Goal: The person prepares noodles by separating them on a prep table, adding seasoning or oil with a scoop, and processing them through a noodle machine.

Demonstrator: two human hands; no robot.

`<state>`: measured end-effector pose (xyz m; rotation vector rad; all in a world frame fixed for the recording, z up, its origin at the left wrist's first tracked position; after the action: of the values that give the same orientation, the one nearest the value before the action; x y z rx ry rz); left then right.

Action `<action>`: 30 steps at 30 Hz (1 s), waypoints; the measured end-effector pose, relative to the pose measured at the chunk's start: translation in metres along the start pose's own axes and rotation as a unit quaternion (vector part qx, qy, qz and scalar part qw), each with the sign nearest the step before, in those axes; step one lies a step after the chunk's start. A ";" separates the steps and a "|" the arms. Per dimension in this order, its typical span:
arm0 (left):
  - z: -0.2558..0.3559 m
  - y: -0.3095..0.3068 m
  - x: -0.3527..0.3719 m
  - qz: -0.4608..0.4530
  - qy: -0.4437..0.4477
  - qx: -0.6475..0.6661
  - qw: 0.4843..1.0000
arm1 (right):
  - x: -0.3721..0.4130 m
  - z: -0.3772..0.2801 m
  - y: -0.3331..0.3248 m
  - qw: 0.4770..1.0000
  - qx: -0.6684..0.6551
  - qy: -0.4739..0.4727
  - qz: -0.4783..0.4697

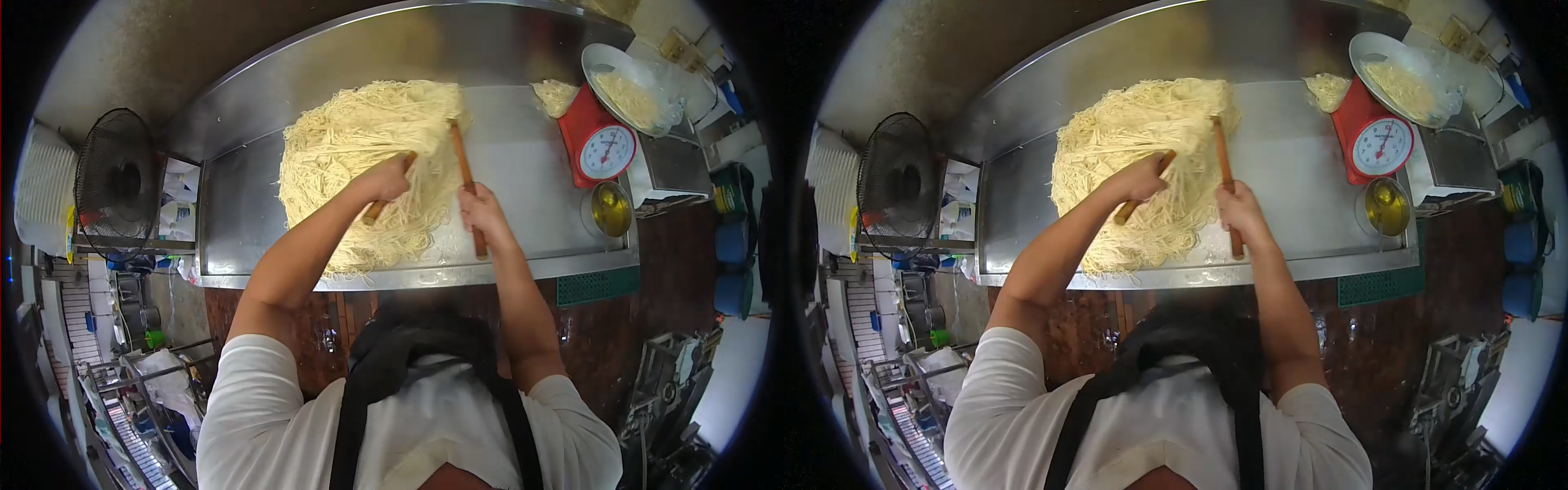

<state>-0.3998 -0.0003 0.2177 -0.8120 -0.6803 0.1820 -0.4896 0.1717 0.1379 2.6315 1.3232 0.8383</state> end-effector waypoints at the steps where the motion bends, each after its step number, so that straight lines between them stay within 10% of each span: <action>1: 0.020 0.008 -0.002 -0.009 0.018 0.008 1.000 | 0.009 -0.003 -0.015 1.000 -0.011 0.001 -0.005; 9: 0.117 0.066 -0.008 -0.111 0.079 0.121 0.983 | 0.076 -0.064 -0.115 0.993 -0.028 -0.028 0.108; 16: -0.025 0.015 0.108 -0.140 0.071 -0.070 0.985 | 0.124 -0.051 -0.236 0.960 0.230 0.058 0.151; 20: -0.081 -0.069 0.238 -0.100 -0.079 -0.088 0.988 | 0.243 -0.121 -0.197 0.818 0.568 0.017 0.084; 23: -0.101 -0.077 0.275 -0.036 -0.142 -0.086 0.986 | 0.292 -0.168 -0.146 0.814 0.558 0.064 0.144; 30: -0.122 0.024 0.131 0.013 -0.059 -0.068 0.996 | 0.128 -0.027 -0.141 0.793 0.608 0.042 -0.015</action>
<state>-0.2193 -0.0059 0.2045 -0.9465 -0.7992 0.2104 -0.5436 0.3522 0.1740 3.3404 2.5445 -0.0507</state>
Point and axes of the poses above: each hand's wrist, its own x-axis away from the middle knuckle, its own y-axis out of the palm, z = x × y, the point moved 9 cm from there along -x, towards the middle knuckle, and after that the axes turned 1 degree about -z, right-handed, at the moved point
